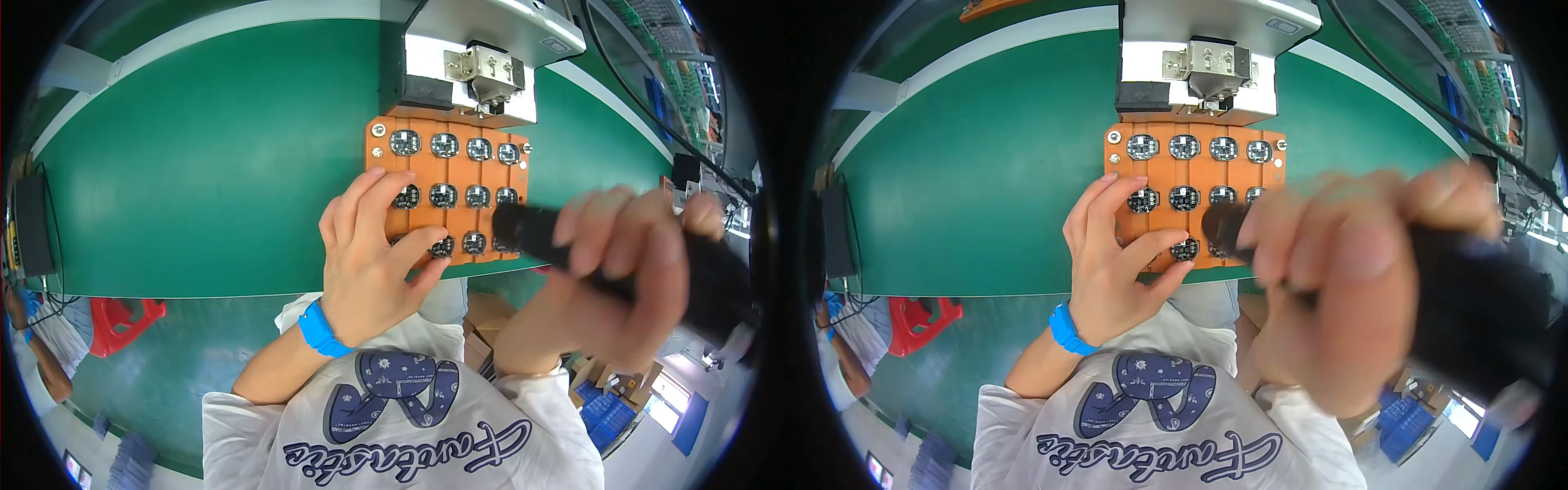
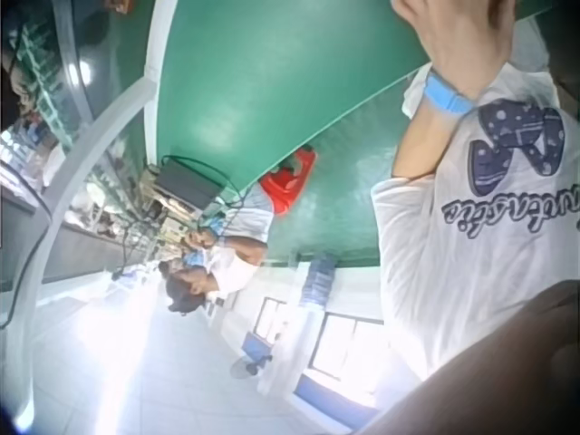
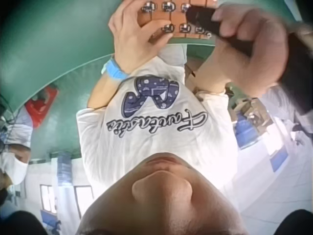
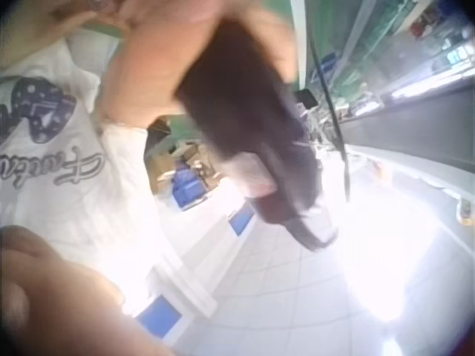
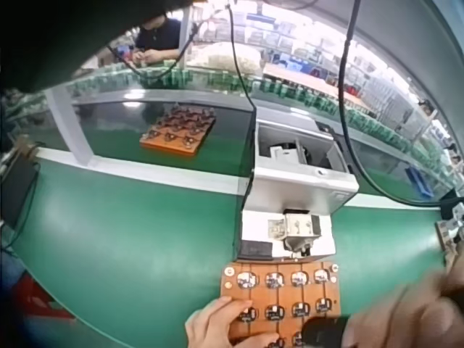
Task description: Assembling circular components onto a printed circuit board using a powered screwdriver on an assembly line.
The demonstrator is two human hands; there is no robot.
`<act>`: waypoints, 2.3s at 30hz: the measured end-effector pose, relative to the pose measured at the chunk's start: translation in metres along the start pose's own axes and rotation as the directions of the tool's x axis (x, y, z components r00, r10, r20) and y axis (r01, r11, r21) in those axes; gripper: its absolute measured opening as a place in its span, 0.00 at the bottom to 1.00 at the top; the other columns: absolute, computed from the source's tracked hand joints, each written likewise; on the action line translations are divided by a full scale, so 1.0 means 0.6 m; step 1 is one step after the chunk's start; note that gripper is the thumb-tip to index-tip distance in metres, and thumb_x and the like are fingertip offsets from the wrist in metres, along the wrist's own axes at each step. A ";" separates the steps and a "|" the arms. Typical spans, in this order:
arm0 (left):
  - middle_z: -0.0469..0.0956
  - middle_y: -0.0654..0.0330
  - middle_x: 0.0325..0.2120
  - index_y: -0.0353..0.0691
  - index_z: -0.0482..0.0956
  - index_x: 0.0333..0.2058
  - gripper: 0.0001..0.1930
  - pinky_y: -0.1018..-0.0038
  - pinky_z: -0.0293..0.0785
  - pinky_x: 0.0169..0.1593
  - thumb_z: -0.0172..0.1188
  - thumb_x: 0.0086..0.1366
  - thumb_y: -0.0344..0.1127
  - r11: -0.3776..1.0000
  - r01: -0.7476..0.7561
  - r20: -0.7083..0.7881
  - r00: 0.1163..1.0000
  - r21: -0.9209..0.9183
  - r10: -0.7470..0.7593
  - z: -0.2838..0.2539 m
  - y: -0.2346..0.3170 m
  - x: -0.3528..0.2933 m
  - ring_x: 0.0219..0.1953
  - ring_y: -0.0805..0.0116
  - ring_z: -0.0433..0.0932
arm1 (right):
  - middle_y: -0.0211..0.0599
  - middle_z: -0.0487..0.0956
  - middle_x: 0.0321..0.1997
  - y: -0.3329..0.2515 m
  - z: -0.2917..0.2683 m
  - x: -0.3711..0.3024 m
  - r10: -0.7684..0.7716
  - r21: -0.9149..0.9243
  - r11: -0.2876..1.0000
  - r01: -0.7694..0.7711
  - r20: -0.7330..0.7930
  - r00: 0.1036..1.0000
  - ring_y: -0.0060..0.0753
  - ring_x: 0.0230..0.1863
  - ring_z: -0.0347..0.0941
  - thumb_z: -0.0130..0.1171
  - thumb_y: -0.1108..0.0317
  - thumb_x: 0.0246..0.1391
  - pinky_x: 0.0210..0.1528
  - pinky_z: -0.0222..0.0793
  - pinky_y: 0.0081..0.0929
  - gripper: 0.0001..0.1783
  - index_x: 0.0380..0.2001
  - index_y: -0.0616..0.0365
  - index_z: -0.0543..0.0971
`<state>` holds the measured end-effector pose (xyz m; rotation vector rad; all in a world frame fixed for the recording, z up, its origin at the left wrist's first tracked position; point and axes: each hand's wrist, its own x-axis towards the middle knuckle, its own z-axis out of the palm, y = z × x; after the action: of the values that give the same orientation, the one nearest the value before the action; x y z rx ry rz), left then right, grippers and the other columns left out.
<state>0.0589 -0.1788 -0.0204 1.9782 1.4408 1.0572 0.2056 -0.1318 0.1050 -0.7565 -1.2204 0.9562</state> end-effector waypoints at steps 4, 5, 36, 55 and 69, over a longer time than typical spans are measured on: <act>0.67 0.52 0.60 0.52 0.86 0.36 0.18 0.53 0.59 0.64 0.77 0.42 0.33 1.000 0.009 0.014 1.000 0.000 -0.009 -0.003 0.000 0.003 0.64 0.42 0.63 | 0.36 0.68 0.28 0.033 -0.049 0.130 -0.202 -0.102 0.960 0.259 0.387 0.900 0.32 0.28 0.67 0.49 0.68 0.57 0.38 0.65 0.40 0.13 0.41 0.64 0.77; 0.67 0.52 0.60 0.52 0.86 0.36 0.19 0.54 0.59 0.64 0.77 0.41 0.33 1.000 0.003 0.024 1.000 0.007 -0.003 -0.004 -0.001 0.002 0.64 0.42 0.63 | 0.36 0.68 0.28 0.046 -0.043 0.145 -0.201 -0.098 0.961 0.257 0.387 0.900 0.32 0.28 0.67 0.49 0.68 0.57 0.38 0.65 0.40 0.13 0.41 0.64 0.77; 0.68 0.54 0.61 0.52 0.81 0.37 0.22 0.54 0.60 0.63 0.75 0.39 0.31 1.000 0.018 -0.011 1.000 0.002 -0.018 0.010 -0.006 -0.002 0.64 0.43 0.64 | 0.35 0.66 0.20 0.033 0.006 -0.076 -0.033 -0.281 0.959 0.043 0.041 0.999 0.30 0.15 0.63 0.48 0.72 0.59 0.22 0.68 0.36 0.19 0.53 0.60 0.63; 0.69 0.54 0.59 0.52 0.81 0.36 0.22 0.54 0.60 0.63 0.76 0.38 0.32 1.000 0.019 -0.015 1.000 0.001 -0.019 0.011 -0.008 -0.004 0.63 0.44 0.65 | 0.35 0.66 0.20 0.033 -0.004 -0.077 -0.024 -0.165 0.985 0.046 0.134 0.991 0.30 0.15 0.63 0.48 0.72 0.60 0.23 0.68 0.37 0.16 0.50 0.58 0.62; 0.69 0.55 0.60 0.52 0.81 0.36 0.22 0.55 0.59 0.63 0.75 0.38 0.31 1.000 0.024 -0.011 1.000 -0.002 -0.024 0.012 -0.009 -0.003 0.64 0.44 0.64 | 0.36 0.67 0.21 0.034 -0.016 -0.076 -0.015 -0.169 0.984 0.058 0.246 0.969 0.32 0.16 0.65 0.48 0.71 0.61 0.23 0.69 0.39 0.17 0.51 0.57 0.59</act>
<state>0.0615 -0.1780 -0.0294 1.9518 1.4657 1.0600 0.2081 -0.1643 0.0659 -0.7665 -1.5449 0.9394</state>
